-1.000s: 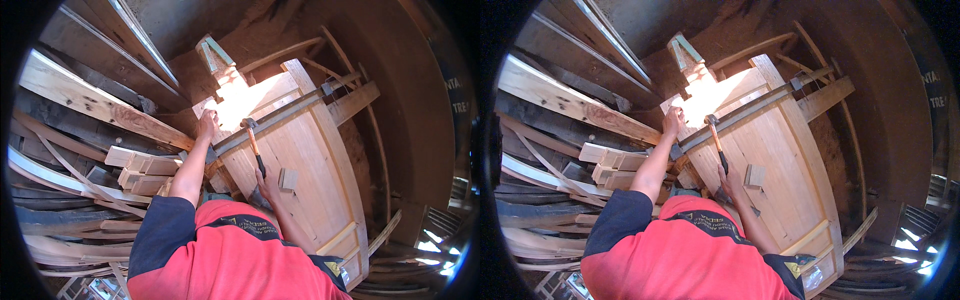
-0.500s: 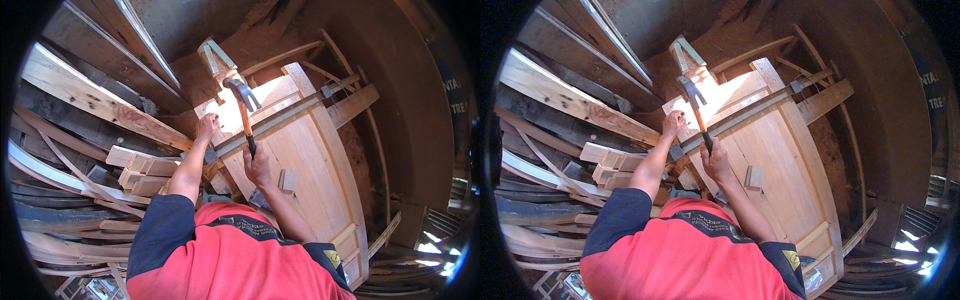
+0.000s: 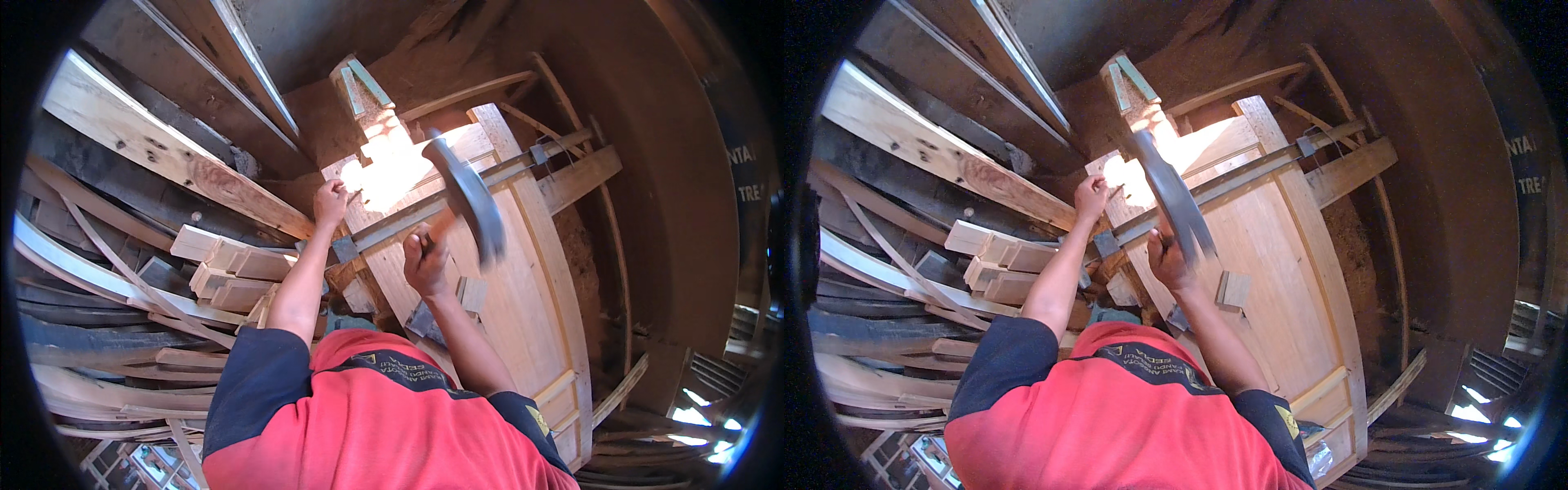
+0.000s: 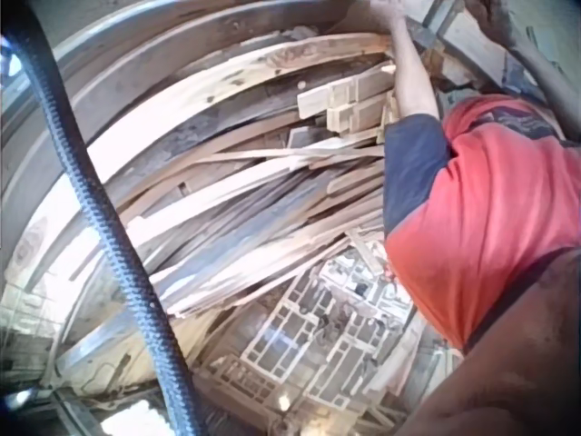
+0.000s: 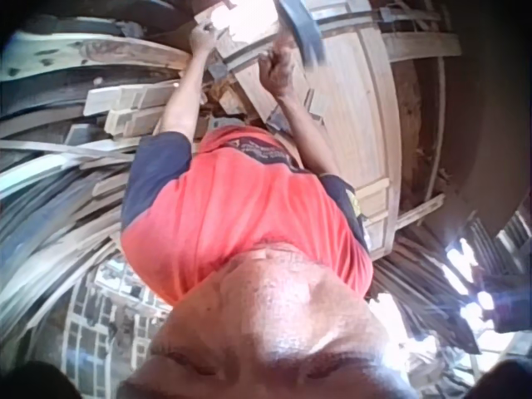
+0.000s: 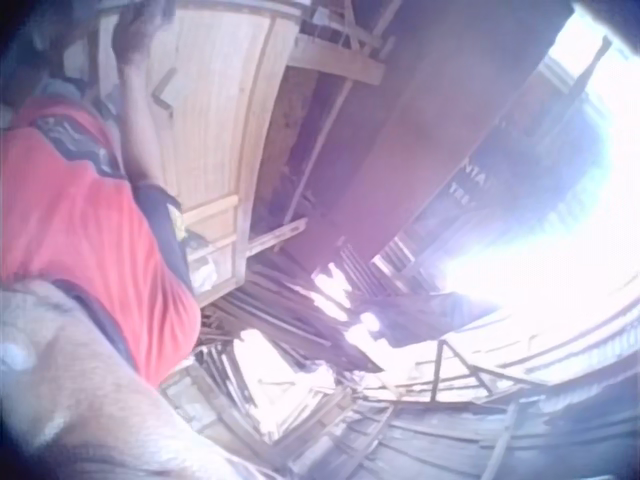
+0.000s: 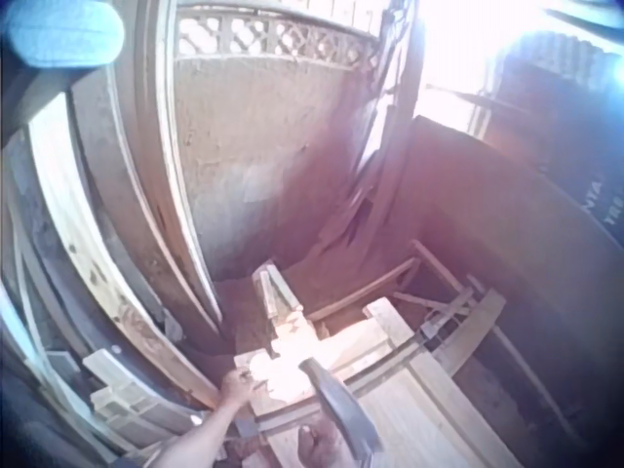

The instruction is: The person constructs a wooden door by positioning wood panels into a frame, securing the assembly with a large bar clamp, and then using a hammer, a hand plane, and a drill to fit and secure the components.

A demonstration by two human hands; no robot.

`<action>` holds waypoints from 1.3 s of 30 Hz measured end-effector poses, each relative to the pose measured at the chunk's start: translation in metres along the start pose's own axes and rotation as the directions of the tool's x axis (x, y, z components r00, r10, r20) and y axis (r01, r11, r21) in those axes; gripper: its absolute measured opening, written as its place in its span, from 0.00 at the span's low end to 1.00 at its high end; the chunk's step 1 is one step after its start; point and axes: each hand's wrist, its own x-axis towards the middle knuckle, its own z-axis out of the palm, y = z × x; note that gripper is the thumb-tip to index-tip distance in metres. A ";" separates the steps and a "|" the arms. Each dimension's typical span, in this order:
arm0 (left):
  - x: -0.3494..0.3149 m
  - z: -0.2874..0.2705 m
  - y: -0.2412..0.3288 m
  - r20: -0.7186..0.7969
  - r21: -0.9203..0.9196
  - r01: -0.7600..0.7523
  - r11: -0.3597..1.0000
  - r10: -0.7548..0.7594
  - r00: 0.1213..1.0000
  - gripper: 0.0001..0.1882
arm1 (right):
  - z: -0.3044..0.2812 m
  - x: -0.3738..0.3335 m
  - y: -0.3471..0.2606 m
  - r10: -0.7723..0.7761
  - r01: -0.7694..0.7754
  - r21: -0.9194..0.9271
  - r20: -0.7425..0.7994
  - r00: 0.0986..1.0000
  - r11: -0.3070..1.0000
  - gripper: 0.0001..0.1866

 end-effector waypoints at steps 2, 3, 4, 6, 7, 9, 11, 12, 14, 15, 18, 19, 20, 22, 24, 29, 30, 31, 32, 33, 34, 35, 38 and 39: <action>-0.004 -0.007 0.005 0.017 -0.089 0.105 0.990 -0.104 0.994 0.10 | 0.002 -0.012 0.024 -0.053 0.056 0.065 -0.045 0.998 0.996 0.11; -0.007 -0.013 0.006 0.030 -0.132 0.172 0.976 -0.169 0.985 0.09 | 0.002 -0.019 0.038 0.217 -0.176 -0.237 0.160 0.963 0.955 0.13; -0.011 -0.020 0.004 0.043 -0.173 0.240 0.955 -0.236 0.971 0.08 | 0.003 -0.029 0.056 0.509 -0.306 -0.549 0.264 0.819 0.778 0.15; -0.020 -0.037 -0.018 -0.050 -0.285 0.208 0.936 -0.231 0.972 0.07 | 0.014 -0.040 0.078 0.419 -0.170 -0.552 0.362 0.833 0.816 0.18; -0.024 -0.041 -0.012 -0.003 -0.401 0.324 0.857 -0.355 0.935 0.06 | 0.012 -0.025 0.070 0.444 -0.213 -0.562 0.313 0.840 0.799 0.18; -0.034 -0.055 0.021 0.274 -0.584 0.582 0.566 -0.537 0.798 0.04 | -0.007 0.001 0.042 0.421 -0.291 -0.453 0.215 0.881 0.843 0.14; -0.040 -0.084 0.011 0.309 -0.666 0.587 0.460 -0.546 0.778 0.04 | -0.001 0.017 -0.008 0.229 -0.196 -0.225 0.134 0.964 0.954 0.12; -0.051 -0.089 0.005 0.385 -0.722 0.611 0.324 -0.545 0.744 0.05 | -0.003 0.013 -0.017 0.084 -0.084 -0.032 -0.004 0.996 0.996 0.11; -0.055 -0.088 0.011 0.436 -0.737 0.632 0.238 -0.548 0.714 0.06 | 0.006 -0.009 0.021 0.008 -0.004 0.063 -0.070 0.998 0.998 0.10; -0.059 -0.089 0.011 0.422 -0.757 0.626 0.188 -0.590 0.688 0.05 | 0.011 -0.023 0.032 0.092 -0.091 -0.038 0.024 0.996 0.995 0.10; -0.070 -0.086 0.015 0.395 -0.799 0.583 0.150 -0.600 0.696 0.05 | 0.014 -0.037 0.065 0.542 -0.348 -0.525 0.274 0.795 0.777 0.16; -0.071 -0.084 0.020 0.477 -0.754 0.651 0.091 -0.604 0.638 0.05 | 0.013 -0.032 0.073 0.496 -0.300 -0.537 0.267 0.826 0.788 0.16; -0.071 -0.081 0.026 0.556 -0.700 0.713 0.034 -0.601 0.574 0.06 | 0.011 -0.028 0.080 0.449 -0.251 -0.551 0.259 0.855 0.796 0.16; -0.093 -0.086 0.009 0.480 -0.776 0.631 -0.005 -0.655 0.584 0.09 | 0.008 -0.020 0.026 0.502 -0.306 -0.526 0.282 0.817 0.793 0.14; -0.096 -0.089 0.006 0.575 -0.743 0.652 -0.151 -0.643 0.506 0.12 | -0.001 -0.005 -0.013 0.166 -0.147 -0.158 0.116 0.979 0.976 0.13; -0.104 -0.088 0.004 0.627 -0.750 0.601 -0.276 -0.589 0.511 0.08 | 0.014 -0.037 0.035 0.367 -0.289 -0.313 0.228 0.902 0.905 0.13; -0.099 -0.083 0.015 0.652 -0.733 0.628 -0.262 -0.538 0.535 0.04 | 0.012 -0.047 0.073 0.453 -0.228 -0.574 0.286 0.844 0.786 0.15; -0.100 -0.081 0.019 0.667 -0.723 0.645 -0.250 -0.499 0.554 0.01 | 0.014 -0.040 0.085 0.460 -0.231 -0.582 0.281 0.843 0.780 0.15; -0.107 -0.080 0.019 0.686 -0.706 0.667 -0.239 -0.469 0.557 0.05 | 0.015 -0.039 0.090 0.481 -0.248 -0.590 0.276 0.832 0.768 0.16; -0.099 -0.085 0.019 0.668 -0.725 0.649 -0.232 -0.466 0.580 0.05 | 0.020 -0.022 0.079 0.457 -0.227 -0.579 0.288 0.842 0.783 0.16; -0.108 -0.089 0.011 0.677 -0.718 0.652 -0.244 -0.465 0.571 0.08 | 0.020 -0.019 0.056 0.418 -0.265 -0.453 0.278 0.865 0.851 0.16; -0.121 -0.090 0.003 0.696 -0.699 0.665 -0.262 -0.463 0.549 0.11 | 0.016 -0.021 0.033 0.396 -0.308 -0.326 0.254 0.882 0.894 0.16; -0.132 -0.091 -0.002 0.662 -0.731 0.641 -0.235 -0.476 0.580 0.14 | 0.013 -0.012 -0.009 0.124 -0.122 -0.066 0.038 0.992 0.990 0.15; -0.133 -0.089 0.001 0.652 -0.735 0.648 -0.200 -0.471 0.594 0.17 | 0.015 -0.018 0.003 0.085 -0.087 -0.062 -0.019 0.996 0.994 0.15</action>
